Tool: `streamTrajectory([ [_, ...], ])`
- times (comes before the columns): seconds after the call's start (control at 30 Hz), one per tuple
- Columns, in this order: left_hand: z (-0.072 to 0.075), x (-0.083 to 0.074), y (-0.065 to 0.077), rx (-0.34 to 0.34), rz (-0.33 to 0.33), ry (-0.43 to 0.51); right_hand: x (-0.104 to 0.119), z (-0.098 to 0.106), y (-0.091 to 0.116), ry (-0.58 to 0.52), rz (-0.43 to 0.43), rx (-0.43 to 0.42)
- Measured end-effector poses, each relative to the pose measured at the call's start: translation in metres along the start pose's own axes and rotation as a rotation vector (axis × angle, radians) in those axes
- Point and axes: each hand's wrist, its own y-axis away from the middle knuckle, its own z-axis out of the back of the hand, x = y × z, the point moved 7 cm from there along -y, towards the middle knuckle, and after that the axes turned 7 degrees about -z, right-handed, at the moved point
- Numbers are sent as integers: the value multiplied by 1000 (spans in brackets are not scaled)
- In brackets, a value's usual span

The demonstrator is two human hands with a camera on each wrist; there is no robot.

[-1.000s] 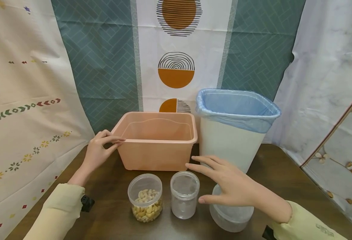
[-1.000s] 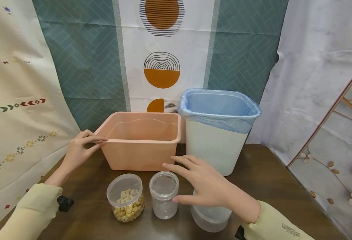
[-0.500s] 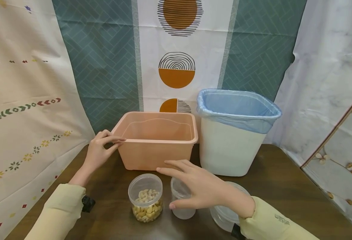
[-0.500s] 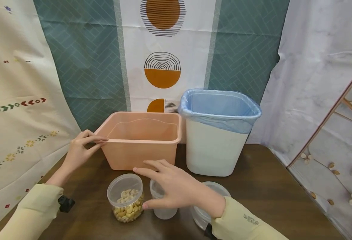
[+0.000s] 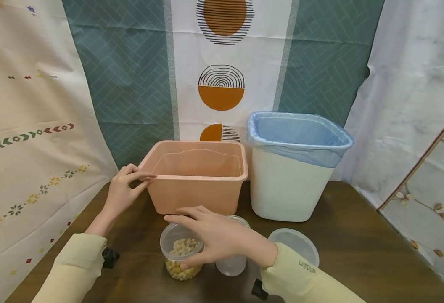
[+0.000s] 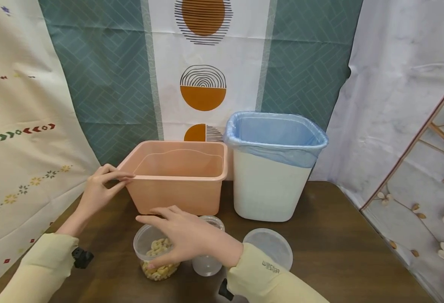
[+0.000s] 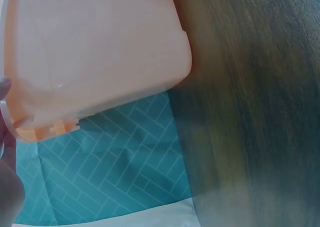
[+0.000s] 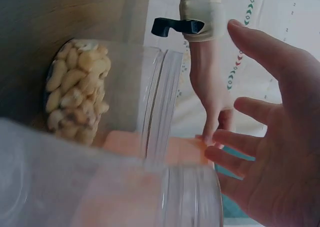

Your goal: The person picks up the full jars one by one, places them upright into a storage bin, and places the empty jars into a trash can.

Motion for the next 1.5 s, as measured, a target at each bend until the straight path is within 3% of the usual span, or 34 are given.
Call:
streamTrajectory([
  [0.47, 0, -1, 0, -31, 6, 13, 4, -22, -34, 91, -54, 98],
  [0.8, -1, 0, 1, -19, 19, 7, -3, -36, -37, 122, -136, 210],
  [1.3, -2, 3, 2, -35, 17, 28, -9, -36, -40, 119, -156, 228],
  [1.5, -3, 2, 3, -31, 19, 27, -9, -36, -41, 167, -145, 259],
])
